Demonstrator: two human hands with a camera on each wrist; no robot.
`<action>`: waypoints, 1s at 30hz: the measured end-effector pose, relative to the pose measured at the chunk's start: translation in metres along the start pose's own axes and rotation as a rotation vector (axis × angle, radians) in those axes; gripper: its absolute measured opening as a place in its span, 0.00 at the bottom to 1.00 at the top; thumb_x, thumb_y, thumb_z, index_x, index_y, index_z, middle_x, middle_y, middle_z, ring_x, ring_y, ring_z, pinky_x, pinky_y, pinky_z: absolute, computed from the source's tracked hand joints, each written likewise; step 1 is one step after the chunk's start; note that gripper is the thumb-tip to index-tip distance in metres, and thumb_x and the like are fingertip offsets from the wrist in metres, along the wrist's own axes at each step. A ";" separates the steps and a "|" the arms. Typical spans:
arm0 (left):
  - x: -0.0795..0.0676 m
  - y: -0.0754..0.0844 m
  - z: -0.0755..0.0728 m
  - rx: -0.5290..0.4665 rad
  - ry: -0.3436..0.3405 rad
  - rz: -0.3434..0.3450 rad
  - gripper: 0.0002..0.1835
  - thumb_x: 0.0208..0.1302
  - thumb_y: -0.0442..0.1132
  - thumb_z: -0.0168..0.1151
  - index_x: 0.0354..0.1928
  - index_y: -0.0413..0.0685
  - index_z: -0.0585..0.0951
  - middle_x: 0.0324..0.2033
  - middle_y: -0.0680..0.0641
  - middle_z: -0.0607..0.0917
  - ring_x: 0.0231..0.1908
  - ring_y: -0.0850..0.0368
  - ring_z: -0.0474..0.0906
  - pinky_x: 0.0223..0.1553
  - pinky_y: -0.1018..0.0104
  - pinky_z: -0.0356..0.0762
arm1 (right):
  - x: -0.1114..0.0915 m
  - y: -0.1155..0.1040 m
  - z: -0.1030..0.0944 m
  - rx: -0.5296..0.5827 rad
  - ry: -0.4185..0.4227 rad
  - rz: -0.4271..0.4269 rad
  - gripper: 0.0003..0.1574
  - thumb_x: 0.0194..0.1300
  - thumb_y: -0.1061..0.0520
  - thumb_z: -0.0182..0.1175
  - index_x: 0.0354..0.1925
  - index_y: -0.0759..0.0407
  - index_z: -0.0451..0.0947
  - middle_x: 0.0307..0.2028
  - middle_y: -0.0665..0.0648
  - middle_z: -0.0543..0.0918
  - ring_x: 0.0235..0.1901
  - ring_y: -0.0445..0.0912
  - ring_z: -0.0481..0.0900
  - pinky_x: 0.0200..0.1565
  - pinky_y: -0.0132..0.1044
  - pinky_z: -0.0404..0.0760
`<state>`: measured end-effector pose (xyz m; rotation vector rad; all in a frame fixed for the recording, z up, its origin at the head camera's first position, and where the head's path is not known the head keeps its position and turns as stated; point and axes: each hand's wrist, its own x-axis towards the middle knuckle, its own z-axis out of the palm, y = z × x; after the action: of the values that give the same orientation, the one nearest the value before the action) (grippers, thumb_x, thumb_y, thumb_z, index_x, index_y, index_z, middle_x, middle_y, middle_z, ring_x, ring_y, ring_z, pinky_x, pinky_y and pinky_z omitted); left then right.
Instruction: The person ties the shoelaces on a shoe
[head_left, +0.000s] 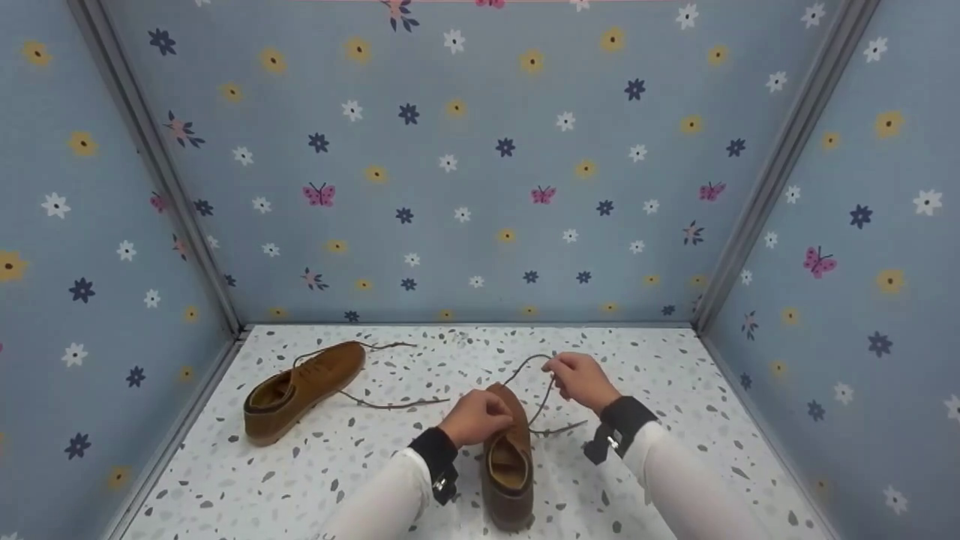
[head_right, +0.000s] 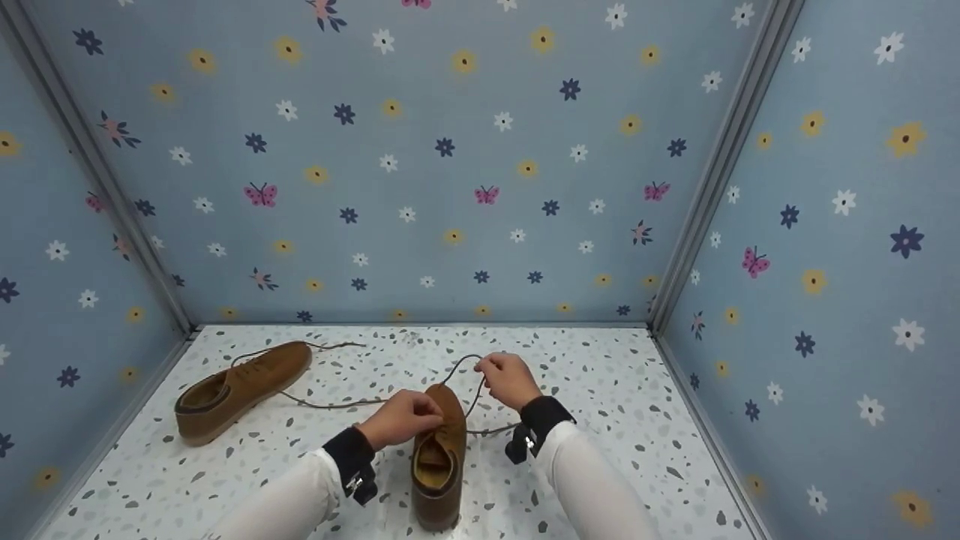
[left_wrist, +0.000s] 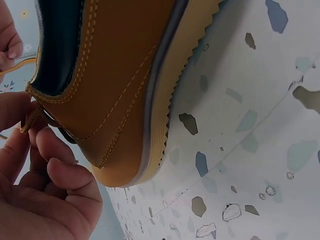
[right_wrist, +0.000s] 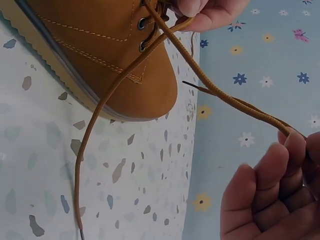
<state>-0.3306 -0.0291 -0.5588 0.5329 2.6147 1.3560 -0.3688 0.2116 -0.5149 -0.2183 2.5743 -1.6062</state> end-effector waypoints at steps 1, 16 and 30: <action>0.000 0.000 0.000 0.002 -0.002 0.003 0.04 0.66 0.39 0.70 0.37 0.47 0.89 0.35 0.49 0.90 0.33 0.63 0.80 0.39 0.64 0.80 | 0.001 -0.003 0.001 -0.010 -0.005 -0.007 0.17 0.80 0.54 0.53 0.44 0.58 0.87 0.24 0.50 0.75 0.22 0.42 0.73 0.31 0.35 0.76; 0.002 -0.001 0.008 0.005 -0.035 0.030 0.09 0.64 0.37 0.66 0.43 0.45 0.89 0.40 0.47 0.90 0.39 0.59 0.83 0.45 0.59 0.84 | 0.019 -0.035 0.017 -0.328 -0.205 -0.180 0.22 0.84 0.51 0.48 0.63 0.51 0.82 0.32 0.58 0.80 0.25 0.40 0.74 0.33 0.34 0.75; 0.006 0.002 0.007 -0.023 -0.031 -0.031 0.06 0.65 0.38 0.66 0.42 0.47 0.88 0.37 0.49 0.89 0.35 0.60 0.81 0.39 0.64 0.81 | 0.004 0.023 -0.018 -0.384 -0.126 -0.043 0.14 0.80 0.53 0.56 0.45 0.56 0.86 0.37 0.58 0.86 0.34 0.44 0.81 0.37 0.38 0.80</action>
<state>-0.3339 -0.0205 -0.5612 0.5041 2.5684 1.3561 -0.3775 0.2365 -0.5281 -0.3911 2.7680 -1.0552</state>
